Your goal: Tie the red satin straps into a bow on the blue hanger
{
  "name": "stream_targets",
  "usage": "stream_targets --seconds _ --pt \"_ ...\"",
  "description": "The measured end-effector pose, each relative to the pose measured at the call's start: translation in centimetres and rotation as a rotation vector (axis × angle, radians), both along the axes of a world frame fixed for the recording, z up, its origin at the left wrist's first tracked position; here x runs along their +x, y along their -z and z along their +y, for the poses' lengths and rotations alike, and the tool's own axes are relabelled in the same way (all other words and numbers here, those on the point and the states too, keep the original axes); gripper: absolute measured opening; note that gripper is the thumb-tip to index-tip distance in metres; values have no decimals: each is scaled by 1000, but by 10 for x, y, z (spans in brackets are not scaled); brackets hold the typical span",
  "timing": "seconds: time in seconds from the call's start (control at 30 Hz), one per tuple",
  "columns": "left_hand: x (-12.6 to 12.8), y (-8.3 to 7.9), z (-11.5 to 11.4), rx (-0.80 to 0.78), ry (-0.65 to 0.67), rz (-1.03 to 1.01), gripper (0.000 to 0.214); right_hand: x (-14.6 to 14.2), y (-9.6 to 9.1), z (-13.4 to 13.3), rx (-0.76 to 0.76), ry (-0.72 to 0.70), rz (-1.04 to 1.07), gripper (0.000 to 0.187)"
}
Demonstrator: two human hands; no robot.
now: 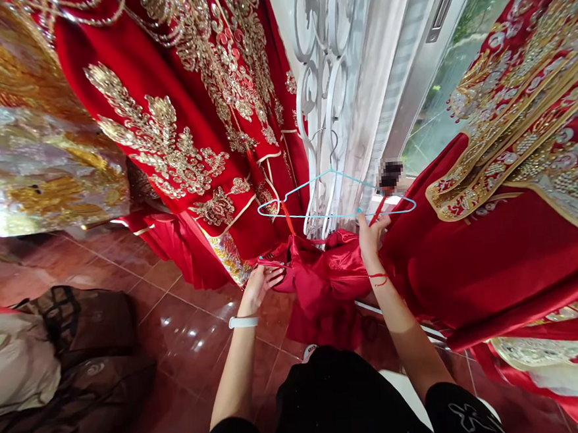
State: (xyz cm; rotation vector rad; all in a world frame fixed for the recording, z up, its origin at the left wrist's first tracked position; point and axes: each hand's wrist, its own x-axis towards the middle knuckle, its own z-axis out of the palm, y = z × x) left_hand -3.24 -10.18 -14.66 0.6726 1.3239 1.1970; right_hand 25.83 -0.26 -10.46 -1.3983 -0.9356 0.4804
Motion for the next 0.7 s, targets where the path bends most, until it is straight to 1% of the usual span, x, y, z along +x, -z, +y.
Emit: stream_targets --seconds 0.07,0.1,0.13,0.17,0.23,0.3,0.33,0.37,0.43,0.5,0.6,0.7 --pt "4 -4 -3 10 24 -103 33 -8 0 -21 63 196 -36 52" --pt "5 -6 -4 17 26 -141 31 -14 0 -32 103 249 -79 50" --pt "6 -8 -6 21 19 -168 28 -20 2 -41 138 233 -133 47" --pt "7 -10 -7 28 5 -182 26 -28 3 -48 157 166 -174 42" --pt "7 -13 -8 72 -26 -160 26 -42 8 -52 136 -74 -177 31" --pt "6 -15 -9 175 -67 -57 42 -54 12 -42 60 -323 -74 29" --pt "6 -16 -8 235 -90 21 51 -59 13 -34 15 -412 5 31" --pt "7 -17 -8 288 -112 106 56 -63 13 -24 -31 -467 91 34" --pt "7 -20 -7 360 -152 254 60 -67 11 -5 -102 -510 241 40" --pt "8 -23 -4 413 -184 334 57 -70 7 9 -116 -509 330 41" --pt "9 -26 4 489 -245 393 49 -71 0 18 -67 -458 367 37" --pt "5 -28 15 504 -333 435 48 -69 -3 17 -41 -435 357 32"
